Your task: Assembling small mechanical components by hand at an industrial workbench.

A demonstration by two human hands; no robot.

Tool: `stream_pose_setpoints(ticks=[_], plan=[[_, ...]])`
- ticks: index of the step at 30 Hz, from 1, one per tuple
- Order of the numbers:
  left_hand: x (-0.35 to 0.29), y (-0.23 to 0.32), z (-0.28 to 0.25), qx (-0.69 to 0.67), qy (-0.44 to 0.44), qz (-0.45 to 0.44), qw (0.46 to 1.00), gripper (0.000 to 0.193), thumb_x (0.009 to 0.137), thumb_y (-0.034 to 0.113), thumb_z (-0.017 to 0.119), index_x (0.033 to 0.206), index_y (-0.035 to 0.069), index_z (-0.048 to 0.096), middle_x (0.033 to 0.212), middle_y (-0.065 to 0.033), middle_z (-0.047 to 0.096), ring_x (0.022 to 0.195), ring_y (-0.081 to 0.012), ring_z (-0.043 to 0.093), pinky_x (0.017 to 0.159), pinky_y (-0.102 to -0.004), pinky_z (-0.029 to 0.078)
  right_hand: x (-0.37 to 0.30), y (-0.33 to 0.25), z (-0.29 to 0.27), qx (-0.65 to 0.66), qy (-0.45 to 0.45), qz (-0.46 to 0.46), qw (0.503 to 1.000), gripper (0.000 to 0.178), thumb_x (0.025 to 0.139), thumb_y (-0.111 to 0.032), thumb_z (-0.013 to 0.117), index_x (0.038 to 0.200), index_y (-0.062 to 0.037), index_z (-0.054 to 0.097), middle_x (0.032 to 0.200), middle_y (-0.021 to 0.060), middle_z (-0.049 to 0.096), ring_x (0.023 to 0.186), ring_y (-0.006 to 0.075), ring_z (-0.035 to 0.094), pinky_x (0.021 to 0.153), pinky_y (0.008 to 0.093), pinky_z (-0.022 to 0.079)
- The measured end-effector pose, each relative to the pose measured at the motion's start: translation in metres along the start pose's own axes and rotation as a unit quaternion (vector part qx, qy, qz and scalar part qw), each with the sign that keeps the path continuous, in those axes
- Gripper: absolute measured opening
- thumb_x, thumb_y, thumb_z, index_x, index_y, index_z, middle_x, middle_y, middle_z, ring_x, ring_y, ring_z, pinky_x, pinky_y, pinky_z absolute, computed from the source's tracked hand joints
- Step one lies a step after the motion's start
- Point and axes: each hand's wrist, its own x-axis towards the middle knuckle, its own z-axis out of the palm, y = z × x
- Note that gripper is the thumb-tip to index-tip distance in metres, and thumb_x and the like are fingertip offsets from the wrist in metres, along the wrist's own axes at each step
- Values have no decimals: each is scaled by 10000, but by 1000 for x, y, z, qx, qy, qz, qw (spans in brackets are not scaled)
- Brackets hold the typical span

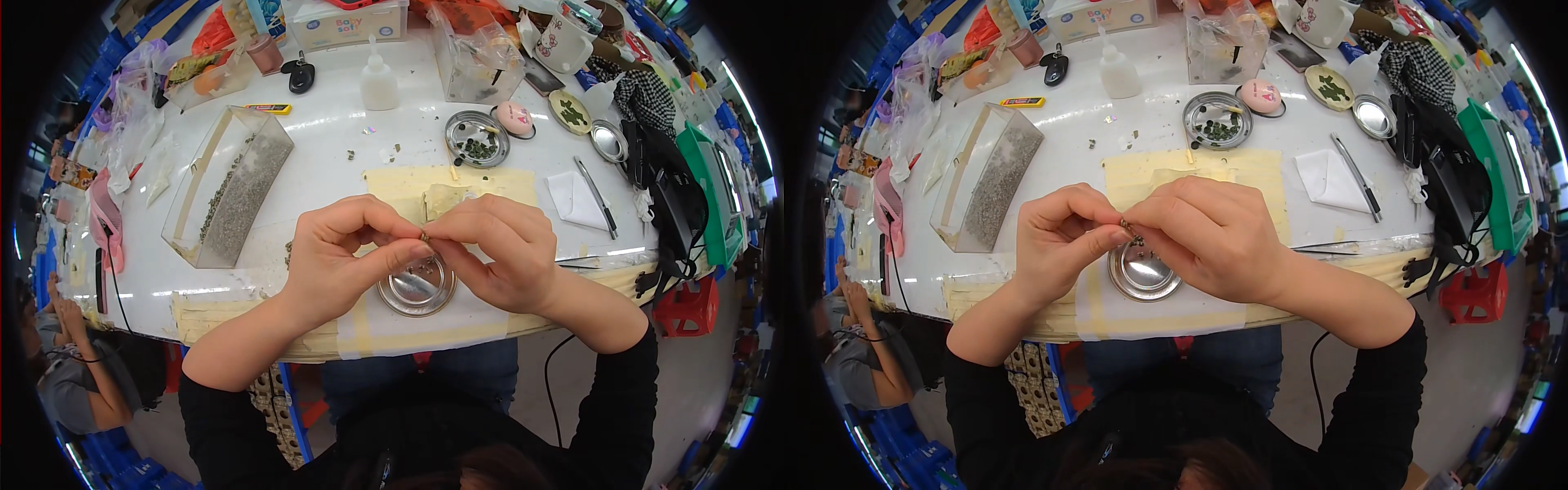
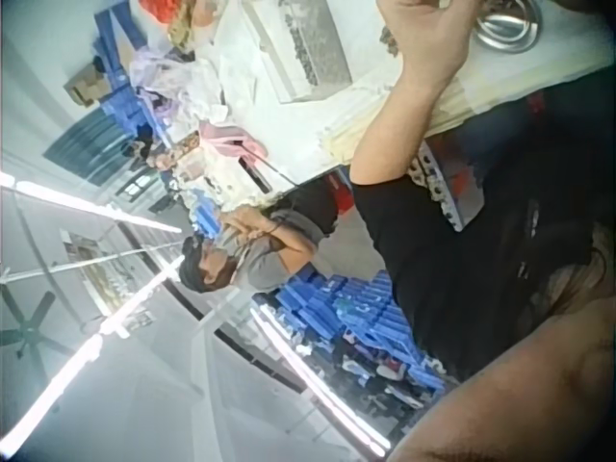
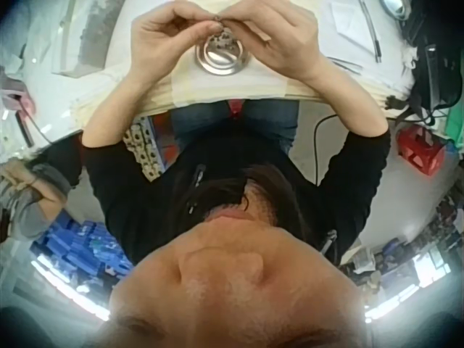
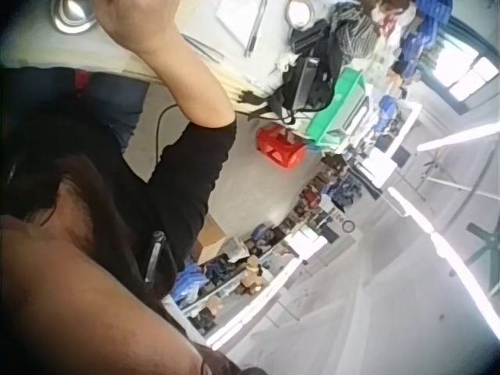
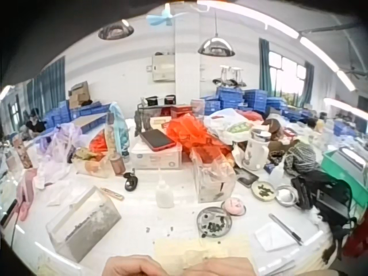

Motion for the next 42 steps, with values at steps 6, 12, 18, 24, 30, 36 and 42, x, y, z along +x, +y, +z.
stream_pose_setpoints(ticks=[6,12,18,24,30,36,42], plan=[[3,-1,-5,172,-21,114,978,167,763,10,776,897,8,677,807,-47,650,717,-92,611,651,-235,482,0,-3,-1,133,-41,122,983,133,775,17,700,891,-30,654,758,65,630,636,176,624,552,263,489],[1,5,1,193,-3,146,970,247,720,-48,786,916,20,653,838,-59,619,770,-119,573,690,-244,449,-1,-4,-2,184,-64,165,967,108,807,13,681,909,-13,656,780,78,641,657,157,632,583,253,498],[5,3,-6,192,-34,158,968,232,723,-72,771,906,22,663,866,-66,603,773,-121,566,688,-234,456,-1,-5,-6,264,-81,216,937,88,868,-16,641,946,23,654,833,83,660,728,128,656,650,234,522],[5,-5,-7,-26,-38,34,998,201,726,-60,779,878,29,682,911,-52,587,828,-117,568,751,-258,476,-3,-8,-5,375,-84,326,864,125,921,-66,604,998,27,636,880,57,664,793,90,647,687,223,517],[5,-7,-11,-48,-65,2,997,198,733,-63,774,884,27,682,905,-51,587,845,-113,570,768,-258,478,-3,-8,-9,475,-138,383,780,132,964,-81,558,1020,36,582,915,51,630,803,80,606,715,224,497],[5,-1,-6,-27,-42,21,999,216,751,-45,768,944,20,696,936,-74,622,854,-135,608,749,-262,493,-4,-8,-8,467,-117,376,792,127,958,-123,578,981,2,590,848,12,626,742,45,573,681,201,485],[8,1,-10,213,-23,168,962,238,731,-18,774,958,26,718,872,-79,680,794,-149,640,691,-247,496,-1,-9,-8,421,-92,368,824,144,960,-127,574,973,14,601,835,22,629,736,49,583,667,202,490]])
